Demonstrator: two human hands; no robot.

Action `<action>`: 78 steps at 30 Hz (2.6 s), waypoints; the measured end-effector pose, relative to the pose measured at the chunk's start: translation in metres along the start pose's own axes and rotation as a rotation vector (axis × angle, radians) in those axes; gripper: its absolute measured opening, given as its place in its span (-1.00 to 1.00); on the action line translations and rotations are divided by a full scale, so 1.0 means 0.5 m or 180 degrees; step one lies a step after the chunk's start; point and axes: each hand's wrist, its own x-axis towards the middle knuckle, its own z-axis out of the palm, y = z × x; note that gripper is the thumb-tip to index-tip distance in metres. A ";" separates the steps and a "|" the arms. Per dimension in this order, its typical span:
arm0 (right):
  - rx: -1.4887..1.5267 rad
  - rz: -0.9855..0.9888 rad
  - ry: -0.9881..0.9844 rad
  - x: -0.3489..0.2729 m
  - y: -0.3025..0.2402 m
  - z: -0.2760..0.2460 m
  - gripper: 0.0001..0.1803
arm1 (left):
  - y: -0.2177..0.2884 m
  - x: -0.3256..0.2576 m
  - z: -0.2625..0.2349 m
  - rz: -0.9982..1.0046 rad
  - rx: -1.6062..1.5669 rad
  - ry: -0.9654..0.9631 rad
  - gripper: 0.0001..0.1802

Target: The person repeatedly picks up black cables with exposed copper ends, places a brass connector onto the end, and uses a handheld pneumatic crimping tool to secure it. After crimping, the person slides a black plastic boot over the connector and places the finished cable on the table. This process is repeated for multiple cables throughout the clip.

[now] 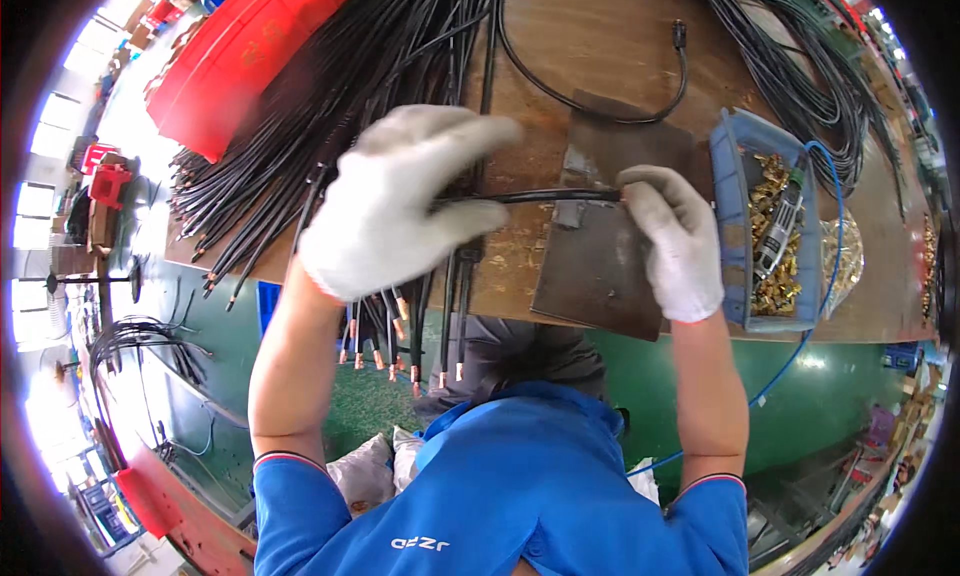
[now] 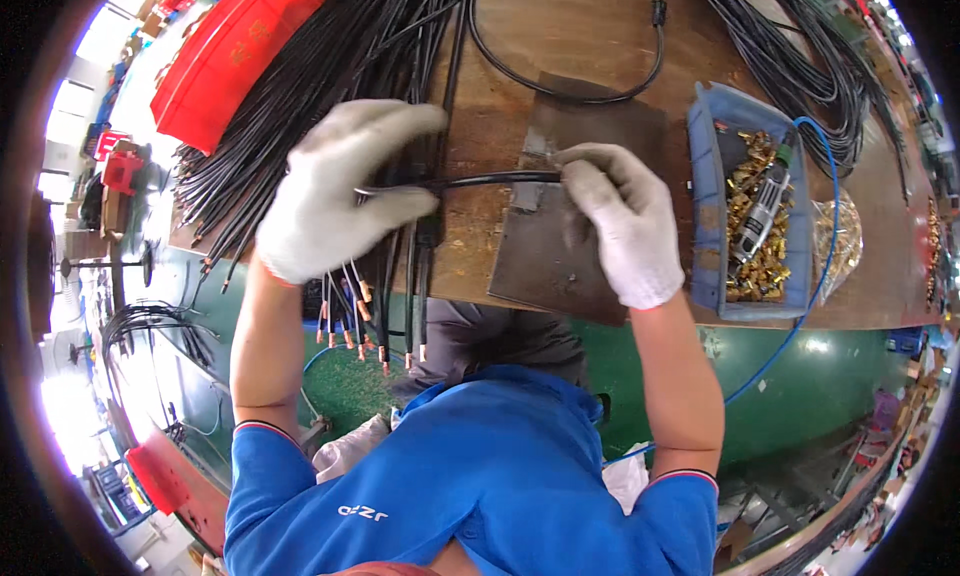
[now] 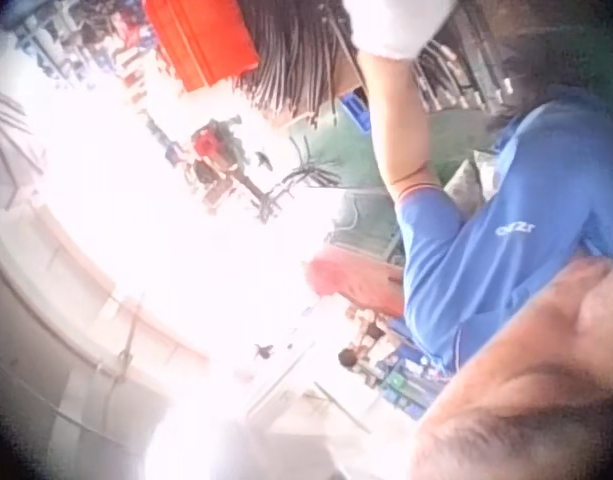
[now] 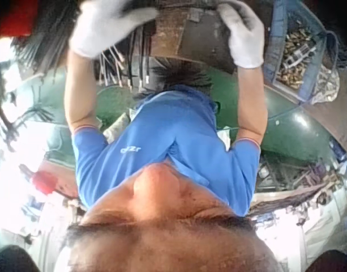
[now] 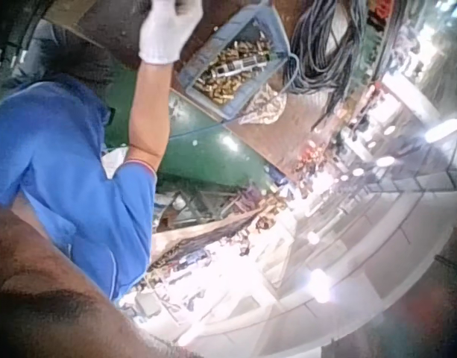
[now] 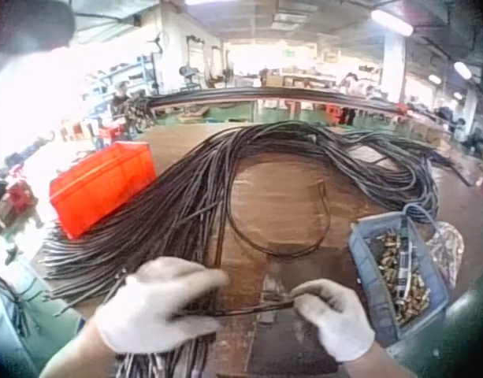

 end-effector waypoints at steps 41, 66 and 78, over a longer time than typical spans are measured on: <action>-0.0707 -0.1462 -0.0409 -0.133 -0.028 -0.019 -0.79 | 0.078 -0.049 0.075 -0.0288 -0.0417 -0.0846 -0.47; -0.0182 -0.1391 -0.0539 -0.136 -0.028 0.000 -0.87 | 0.107 -0.027 0.089 0.0016 -0.0592 -0.0655 -0.52; -0.0765 -0.1778 -0.0407 -0.120 -0.002 -0.029 -0.87 | 0.128 0.002 0.099 0.0004 -0.0272 -0.0995 -0.54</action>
